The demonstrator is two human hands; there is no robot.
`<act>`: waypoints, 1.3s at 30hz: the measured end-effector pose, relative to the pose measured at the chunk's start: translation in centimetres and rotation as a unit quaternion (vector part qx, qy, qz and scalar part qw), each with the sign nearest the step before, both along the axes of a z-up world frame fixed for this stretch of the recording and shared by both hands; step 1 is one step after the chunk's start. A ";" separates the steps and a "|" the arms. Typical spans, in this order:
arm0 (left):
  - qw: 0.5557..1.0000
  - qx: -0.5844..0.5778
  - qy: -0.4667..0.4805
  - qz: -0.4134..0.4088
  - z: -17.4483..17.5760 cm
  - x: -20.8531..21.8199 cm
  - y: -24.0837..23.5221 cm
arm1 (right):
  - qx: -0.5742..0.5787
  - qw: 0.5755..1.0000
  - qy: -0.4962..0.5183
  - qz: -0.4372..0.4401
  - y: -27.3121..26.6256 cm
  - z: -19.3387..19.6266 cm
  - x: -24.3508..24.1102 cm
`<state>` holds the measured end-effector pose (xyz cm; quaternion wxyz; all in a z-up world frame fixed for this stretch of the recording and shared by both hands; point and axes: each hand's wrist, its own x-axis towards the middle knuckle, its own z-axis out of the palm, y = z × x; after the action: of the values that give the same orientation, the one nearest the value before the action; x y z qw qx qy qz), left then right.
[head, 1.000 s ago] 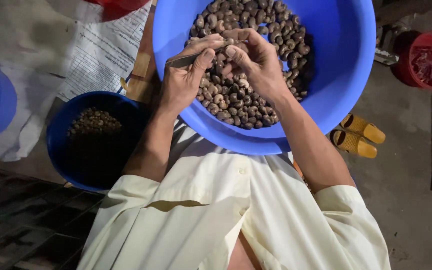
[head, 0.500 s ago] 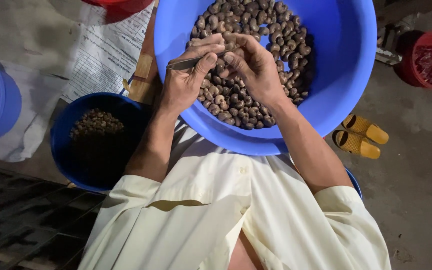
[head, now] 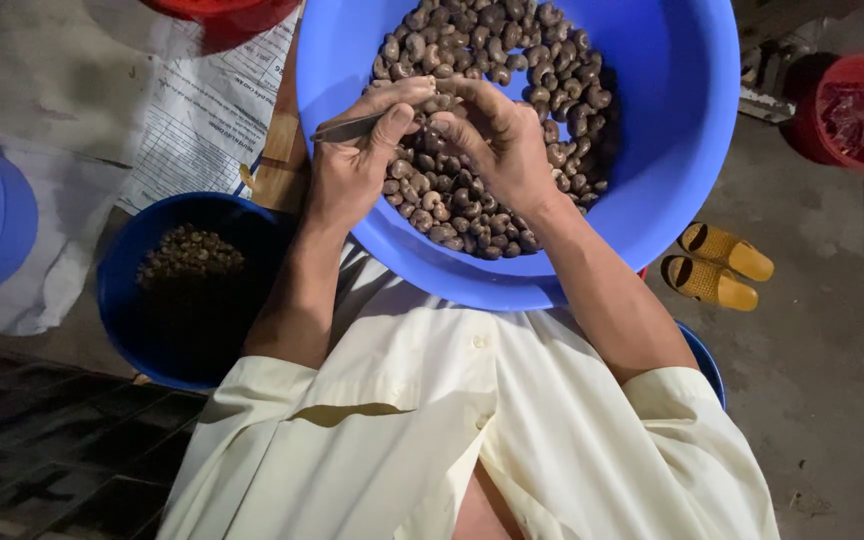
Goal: The person sits with a large blue basin of cashew nuts on their lap. Using a small knife, they pick up individual cashews, peel the outer skin, and drop the peeled nuts into a smaller blue bowl on the floor.
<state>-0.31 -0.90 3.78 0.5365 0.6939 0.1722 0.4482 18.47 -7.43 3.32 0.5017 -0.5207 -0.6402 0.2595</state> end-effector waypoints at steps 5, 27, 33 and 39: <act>1.000 -0.001 0.008 0.007 -0.9 0.3 0.4 | 0.034 0.999 -0.037 -0.010 0.1 -0.6 0.5; 1.000 -0.021 -0.007 -0.003 -0.5 0.2 0.3 | 0.011 0.998 -0.059 -0.035 0.0 -0.3 0.5; 0.999 0.037 0.008 0.002 0.3 0.2 0.3 | 0.010 0.999 -0.037 -0.012 -0.2 0.4 0.2; 0.999 0.040 0.005 0.003 -0.5 0.3 0.5 | 0.016 0.995 -0.087 -0.037 0.1 -0.4 0.6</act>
<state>0.04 -0.39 3.30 0.5061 0.7167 0.1585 0.4528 19.03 -7.36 2.90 0.4616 -0.5566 -0.6656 0.1846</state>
